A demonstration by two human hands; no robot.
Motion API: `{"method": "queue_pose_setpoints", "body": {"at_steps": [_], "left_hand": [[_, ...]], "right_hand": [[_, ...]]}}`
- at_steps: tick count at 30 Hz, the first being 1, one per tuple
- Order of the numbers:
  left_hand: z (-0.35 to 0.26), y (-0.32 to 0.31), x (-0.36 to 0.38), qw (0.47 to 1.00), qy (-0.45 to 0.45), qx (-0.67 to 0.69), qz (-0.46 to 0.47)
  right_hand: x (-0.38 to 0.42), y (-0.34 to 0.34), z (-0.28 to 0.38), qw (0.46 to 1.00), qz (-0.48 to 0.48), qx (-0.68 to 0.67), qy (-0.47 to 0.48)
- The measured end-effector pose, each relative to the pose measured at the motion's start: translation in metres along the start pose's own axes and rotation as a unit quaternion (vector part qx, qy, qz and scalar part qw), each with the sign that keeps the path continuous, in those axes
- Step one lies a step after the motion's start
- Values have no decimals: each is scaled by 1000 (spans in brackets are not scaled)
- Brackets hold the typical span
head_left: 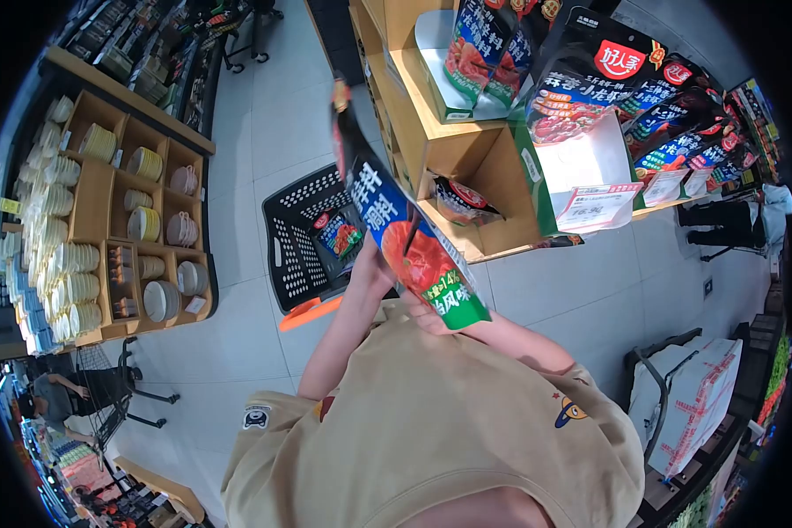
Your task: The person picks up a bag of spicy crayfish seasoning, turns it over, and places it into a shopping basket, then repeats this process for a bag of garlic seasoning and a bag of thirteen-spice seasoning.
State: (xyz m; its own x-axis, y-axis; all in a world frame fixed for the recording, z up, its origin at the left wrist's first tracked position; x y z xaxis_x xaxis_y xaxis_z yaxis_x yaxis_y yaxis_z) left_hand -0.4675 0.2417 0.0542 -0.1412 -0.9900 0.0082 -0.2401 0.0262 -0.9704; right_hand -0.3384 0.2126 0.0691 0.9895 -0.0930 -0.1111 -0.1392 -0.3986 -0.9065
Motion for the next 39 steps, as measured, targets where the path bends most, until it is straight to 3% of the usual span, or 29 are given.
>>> {"method": "queue_pose_setpoints", "body": {"at_steps": [2, 3, 4, 5, 7, 8, 10, 14, 16, 17, 19, 20, 21, 23, 24, 25, 27, 28, 29, 30, 31, 33, 34, 39], "left_hand": [[-4, -3, -2, 998, 19, -9, -52], [-6, -5, -2, 994, 34, -17, -105], [-8, -10, -3, 987, 38, -17, -158], [-10, -15, -4, 983, 14, -46, -175], [-26, -10, -8, 988, 14, -135, -69], [-31, -24, -10, 978, -18, -190, -79], [-41, -49, -13, 950, -79, -276, -120], [-55, -56, -27, 924, -84, -336, -165], [-60, -62, -35, 915, -107, -365, -137], [-62, -67, -40, 905, -128, -390, -113], [-68, -77, -52, 908, -150, -389, -38], [-73, -81, -60, 892, -152, -426, -27], [-77, -85, -69, 874, -155, -461, -17], [-87, -98, -92, 800, -165, -576, -44], [-92, -109, -103, 760, -152, -631, -42], [-97, -124, -115, 716, -140, -683, -39], [-107, -124, -152, 732, -155, -663, 35], [-107, -134, -164, 702, -189, -687, 13], [-108, -144, -177, 690, -142, -709, -31], [-106, -151, -185, 727, -107, -677, -43], [-96, -170, -186, 762, -70, -641, -56], [-87, -176, -210, 842, -123, -524, 27], [-89, -174, -227, 845, -128, -514, 78], [-90, -187, -259, 846, -142, -513, 40]], "right_hand": [[-2, -11, -1, 999, 26, 17, -33], [-3, -23, -3, 982, -78, 172, -27], [-3, -30, -2, 930, -179, 321, -19], [-2, -26, 3, 929, -177, 324, -20], [10, -20, 22, 880, -92, 462, 65], [14, -26, 30, 838, -127, 520, 106], [26, -50, 36, 751, -233, 575, 229], [32, -88, 33, 776, -214, 494, 328], [25, -107, 32, 499, -228, 789, 275], [23, -111, 34, 496, -228, 790, 280], [18, -117, 37, 422, -301, 809, 276], [14, -119, 40, 294, -280, 849, 339], [11, -121, 44, 292, -280, 848, 343], [9, -123, 55, 202, -421, 825, 317], [3, -123, 62, 192, -352, 816, 415], [-3, -130, 65, 188, -351, 815, 420], [-9, -152, 68, 62, -378, 792, 475], [-14, -160, 72, 58, -376, 791, 478], [-19, -169, 73, 18, -336, 772, 539], [-22, -176, 75, -21, -293, 748, 595], [-24, -180, 82, -22, -292, 747, 597], [-27, -186, 100, -36, -278, 716, 639], [-28, -187, 108, -32, -289, 710, 641], [-32, -191, 135, -29, -246, 701, 669]]}}
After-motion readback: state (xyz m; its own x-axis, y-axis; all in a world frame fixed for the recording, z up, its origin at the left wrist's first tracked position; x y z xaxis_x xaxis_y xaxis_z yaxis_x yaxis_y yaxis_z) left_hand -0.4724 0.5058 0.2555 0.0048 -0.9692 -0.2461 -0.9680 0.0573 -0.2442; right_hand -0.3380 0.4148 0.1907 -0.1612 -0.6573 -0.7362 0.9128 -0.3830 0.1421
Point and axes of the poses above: each hand's wrist, its own x-axis away from the middle knuckle, its own y-axis out of the back of the hand, z = x × y, the point moved 2 cm from there along -x, towards the middle knuckle, and after that the axes turned 10 degrees about z, right-handed, at the moved point
